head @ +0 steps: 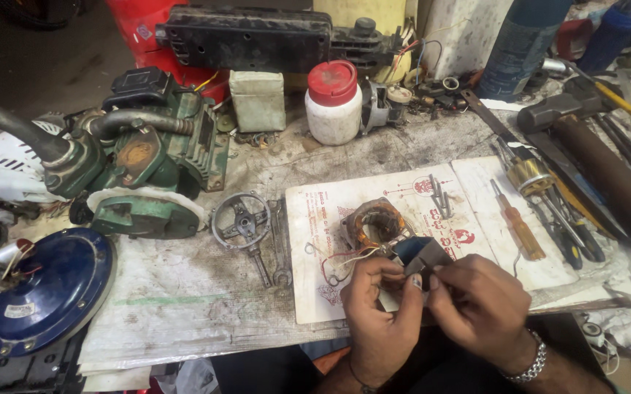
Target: The person fits a dark curved pad around the copper winding of a motor stator on a cluttered workbench, pressing and shaping it with both hands. They repeatedly reposition the pad and a small rectangular block, adjusting the fit against the winding throughout the clip.
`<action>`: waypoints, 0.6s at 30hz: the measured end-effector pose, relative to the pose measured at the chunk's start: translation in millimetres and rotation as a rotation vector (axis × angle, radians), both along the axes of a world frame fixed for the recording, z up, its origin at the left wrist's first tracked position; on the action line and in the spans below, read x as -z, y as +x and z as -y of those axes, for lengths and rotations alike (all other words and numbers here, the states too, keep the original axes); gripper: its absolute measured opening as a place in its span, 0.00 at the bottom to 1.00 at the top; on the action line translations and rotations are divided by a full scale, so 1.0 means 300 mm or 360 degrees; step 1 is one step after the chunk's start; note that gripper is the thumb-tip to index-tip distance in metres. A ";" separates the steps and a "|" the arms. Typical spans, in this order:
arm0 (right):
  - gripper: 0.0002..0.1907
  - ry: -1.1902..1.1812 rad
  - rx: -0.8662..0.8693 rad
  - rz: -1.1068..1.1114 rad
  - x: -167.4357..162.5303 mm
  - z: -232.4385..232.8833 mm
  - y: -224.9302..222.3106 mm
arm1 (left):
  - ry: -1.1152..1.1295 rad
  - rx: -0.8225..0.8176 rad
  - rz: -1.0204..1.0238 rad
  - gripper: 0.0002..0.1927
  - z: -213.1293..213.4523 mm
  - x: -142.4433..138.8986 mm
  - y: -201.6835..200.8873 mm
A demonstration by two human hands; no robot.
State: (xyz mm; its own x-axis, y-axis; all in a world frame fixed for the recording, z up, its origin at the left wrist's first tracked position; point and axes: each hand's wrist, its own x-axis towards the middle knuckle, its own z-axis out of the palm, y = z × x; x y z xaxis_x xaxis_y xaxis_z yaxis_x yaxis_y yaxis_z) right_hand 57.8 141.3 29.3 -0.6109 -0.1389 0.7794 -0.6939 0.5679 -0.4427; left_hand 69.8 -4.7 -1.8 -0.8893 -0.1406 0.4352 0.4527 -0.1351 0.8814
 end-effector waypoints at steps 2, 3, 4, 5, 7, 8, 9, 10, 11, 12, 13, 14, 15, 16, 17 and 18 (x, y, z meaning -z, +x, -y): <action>0.09 -0.0006 0.0014 0.0030 0.002 0.002 0.004 | 0.0003 -0.0001 -0.0001 0.12 0.000 0.000 0.002; 0.08 -0.0040 0.0040 0.0059 0.003 0.003 0.005 | -0.0009 -0.0014 -0.0006 0.12 0.000 0.000 0.002; 0.07 -0.0073 0.0064 0.0087 0.005 0.004 0.005 | -0.0021 -0.0029 -0.0012 0.12 -0.001 -0.001 0.002; 0.07 -0.0048 0.0046 0.0030 0.006 0.003 0.004 | -0.0021 -0.0020 -0.0011 0.12 0.000 0.000 0.003; 0.09 0.0003 0.0009 -0.0085 0.007 0.001 0.001 | -0.0022 -0.0003 -0.0009 0.12 0.004 0.001 0.005; 0.09 0.0014 0.0031 -0.0055 0.010 0.003 0.000 | -0.0021 -0.0018 -0.0013 0.12 0.003 0.002 0.004; 0.09 0.0026 0.0053 -0.0024 0.012 0.006 -0.002 | -0.0019 -0.0033 -0.0016 0.12 0.001 0.003 0.003; 0.09 0.0036 0.0077 0.0007 0.014 0.008 -0.002 | -0.0020 -0.0046 -0.0019 0.12 -0.002 0.005 0.001; 0.08 0.0005 0.0076 0.0005 0.014 0.006 -0.002 | -0.0023 -0.0046 -0.0023 0.12 -0.004 0.006 0.002; 0.08 -0.0025 0.0074 0.0001 0.013 0.005 -0.001 | -0.0024 -0.0047 -0.0028 0.12 -0.004 0.007 0.003; 0.08 -0.0054 0.0071 -0.0004 0.013 0.003 -0.001 | -0.0025 -0.0048 -0.0036 0.12 -0.006 0.008 0.001; 0.09 -0.0007 0.0051 -0.0046 0.012 0.003 -0.001 | -0.0012 -0.0033 -0.0025 0.12 -0.005 0.009 0.001; 0.09 0.0039 0.0031 -0.0088 0.012 0.003 -0.002 | 0.0001 -0.0019 -0.0013 0.12 -0.005 0.009 0.001; 0.10 0.0086 0.0010 -0.0130 0.011 0.003 -0.003 | 0.0014 -0.0004 -0.0002 0.12 -0.004 0.009 0.002; 0.09 0.0058 0.0033 -0.0098 0.011 0.003 -0.002 | 0.0006 -0.0004 -0.0002 0.12 -0.002 0.010 0.001; 0.08 0.0031 0.0055 -0.0065 0.011 0.005 0.000 | -0.0001 -0.0004 0.0000 0.12 -0.001 0.010 0.002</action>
